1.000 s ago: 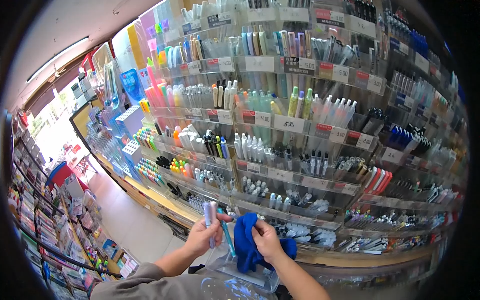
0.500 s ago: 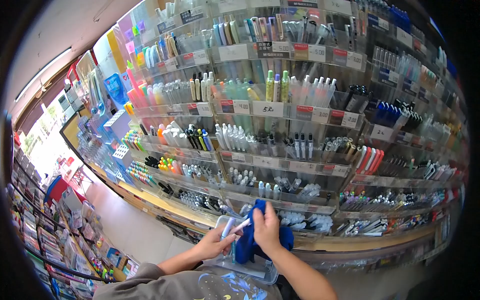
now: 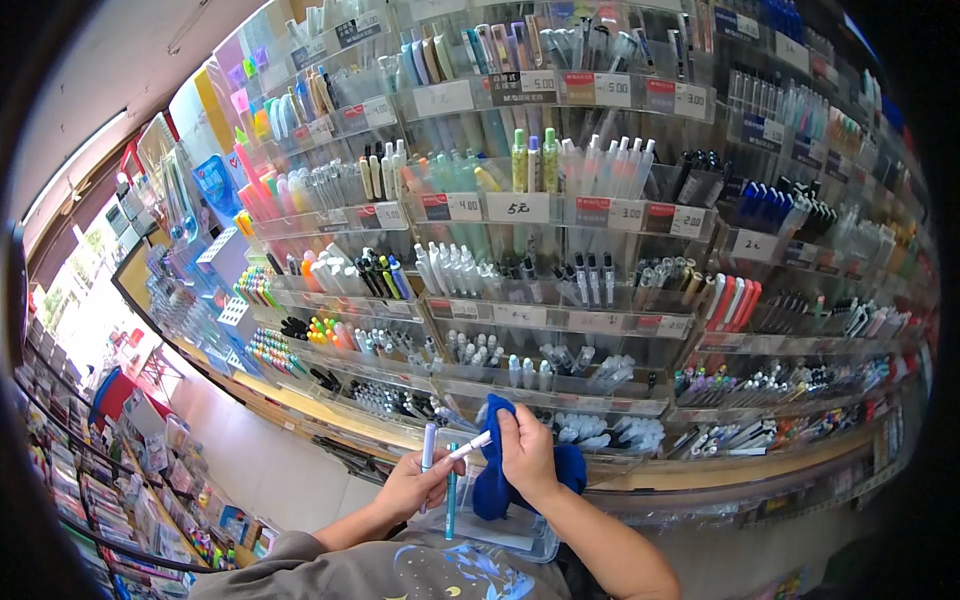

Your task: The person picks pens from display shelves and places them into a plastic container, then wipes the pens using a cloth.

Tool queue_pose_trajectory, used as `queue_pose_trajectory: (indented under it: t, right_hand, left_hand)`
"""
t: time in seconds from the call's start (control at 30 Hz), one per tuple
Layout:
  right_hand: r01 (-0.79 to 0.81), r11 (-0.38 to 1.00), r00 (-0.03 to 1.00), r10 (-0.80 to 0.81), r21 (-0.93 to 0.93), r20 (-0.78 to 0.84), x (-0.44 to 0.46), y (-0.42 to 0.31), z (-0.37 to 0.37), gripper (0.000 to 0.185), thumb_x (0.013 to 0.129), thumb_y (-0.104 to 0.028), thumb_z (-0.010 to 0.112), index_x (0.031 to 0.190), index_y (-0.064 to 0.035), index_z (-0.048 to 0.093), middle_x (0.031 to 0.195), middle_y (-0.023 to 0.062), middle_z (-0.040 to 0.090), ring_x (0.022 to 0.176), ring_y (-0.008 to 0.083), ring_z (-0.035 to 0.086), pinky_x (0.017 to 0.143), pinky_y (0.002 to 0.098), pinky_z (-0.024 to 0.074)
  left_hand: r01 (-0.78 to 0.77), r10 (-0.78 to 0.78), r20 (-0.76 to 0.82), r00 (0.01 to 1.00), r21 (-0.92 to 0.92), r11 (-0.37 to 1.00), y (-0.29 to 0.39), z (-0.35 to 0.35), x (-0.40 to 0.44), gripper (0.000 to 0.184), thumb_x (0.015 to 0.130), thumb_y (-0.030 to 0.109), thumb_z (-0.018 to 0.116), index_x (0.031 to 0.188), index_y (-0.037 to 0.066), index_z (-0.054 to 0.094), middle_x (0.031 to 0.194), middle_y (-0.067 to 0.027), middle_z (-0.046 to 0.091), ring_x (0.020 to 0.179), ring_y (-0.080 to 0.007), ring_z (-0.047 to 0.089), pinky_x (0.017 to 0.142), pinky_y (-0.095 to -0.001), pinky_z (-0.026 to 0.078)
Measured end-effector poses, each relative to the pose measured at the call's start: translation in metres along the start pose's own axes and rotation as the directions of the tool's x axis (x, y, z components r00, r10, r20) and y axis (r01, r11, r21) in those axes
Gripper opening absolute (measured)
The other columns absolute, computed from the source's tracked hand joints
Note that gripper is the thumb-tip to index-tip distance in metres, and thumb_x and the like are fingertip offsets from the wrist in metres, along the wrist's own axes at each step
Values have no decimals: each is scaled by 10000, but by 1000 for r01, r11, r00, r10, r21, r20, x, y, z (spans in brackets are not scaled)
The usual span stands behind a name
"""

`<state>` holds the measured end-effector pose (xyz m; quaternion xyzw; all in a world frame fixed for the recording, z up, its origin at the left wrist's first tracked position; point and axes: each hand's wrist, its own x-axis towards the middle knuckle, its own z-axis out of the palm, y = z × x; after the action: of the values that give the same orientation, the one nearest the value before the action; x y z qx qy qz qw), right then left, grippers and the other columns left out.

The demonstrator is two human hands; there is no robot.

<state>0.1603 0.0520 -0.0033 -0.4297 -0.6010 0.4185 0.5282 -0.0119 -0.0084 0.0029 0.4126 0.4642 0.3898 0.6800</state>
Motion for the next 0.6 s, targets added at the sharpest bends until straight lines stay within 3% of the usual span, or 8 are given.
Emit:
queue_pose_trajectory:
  t: [0.13,0.17,0.27,0.3,0.33,0.5,0.6]
  right_hand:
    - [-68,870,968,176,489,-179,6,3,5,224,917,-205,459,847,-12,549,659,-30,517,585,30,435,520,190,362]
    - [-71,856,972,175,513,-157,6,3,2,214,921,-189,454,907,-12,572,713,-54,533,617,9,430,554,170,364]
    - [-148,878,986,169,456,-7,1,-9,4,185,897,-121,490,1016,3,556,793,-29,557,674,17,465,610,171,393]
    - [-136,866,991,124,481,57,0,-11,6,263,860,-59,533,1111,17,509,880,-7,560,758,41,498,671,192,420]
    - [-60,892,997,32,447,70,-1,-10,9,292,827,-38,569,1102,28,495,942,20,558,826,73,514,720,213,429]
    - [23,998,997,-27,59,79,-2,1,8,240,837,-107,563,1035,20,516,743,41,560,687,71,508,626,220,424]
    - [0,1000,999,-1,10,48,0,-3,3,214,871,-146,504,1015,11,529,659,43,526,608,77,464,563,238,402]
  left_hand:
    - [123,-111,71,991,-184,975,4,-1,-3,289,928,297,409,863,37,516,484,32,325,401,-48,283,376,-209,253]
    - [126,-113,74,991,-194,973,4,-1,-3,289,930,298,403,860,40,510,484,34,313,402,-50,272,377,-211,249]
    - [116,-106,61,993,-215,970,4,2,-4,286,934,297,391,848,47,498,480,41,285,400,-52,248,378,-214,237]
    - [101,-93,46,995,-216,971,4,3,-4,282,935,294,390,844,48,496,478,44,281,397,-51,244,377,-213,234]
    - [86,-81,31,996,-216,973,5,3,-4,279,935,290,390,840,50,494,476,47,277,394,-49,241,376,-213,231]
    - [99,-103,-21,994,-152,983,4,7,-6,269,937,277,387,829,52,489,463,61,263,373,-42,227,374,-213,230]
    - [82,-86,-35,996,-113,990,-1,10,-7,268,939,269,384,844,43,491,472,60,269,382,-40,229,372,-206,227]
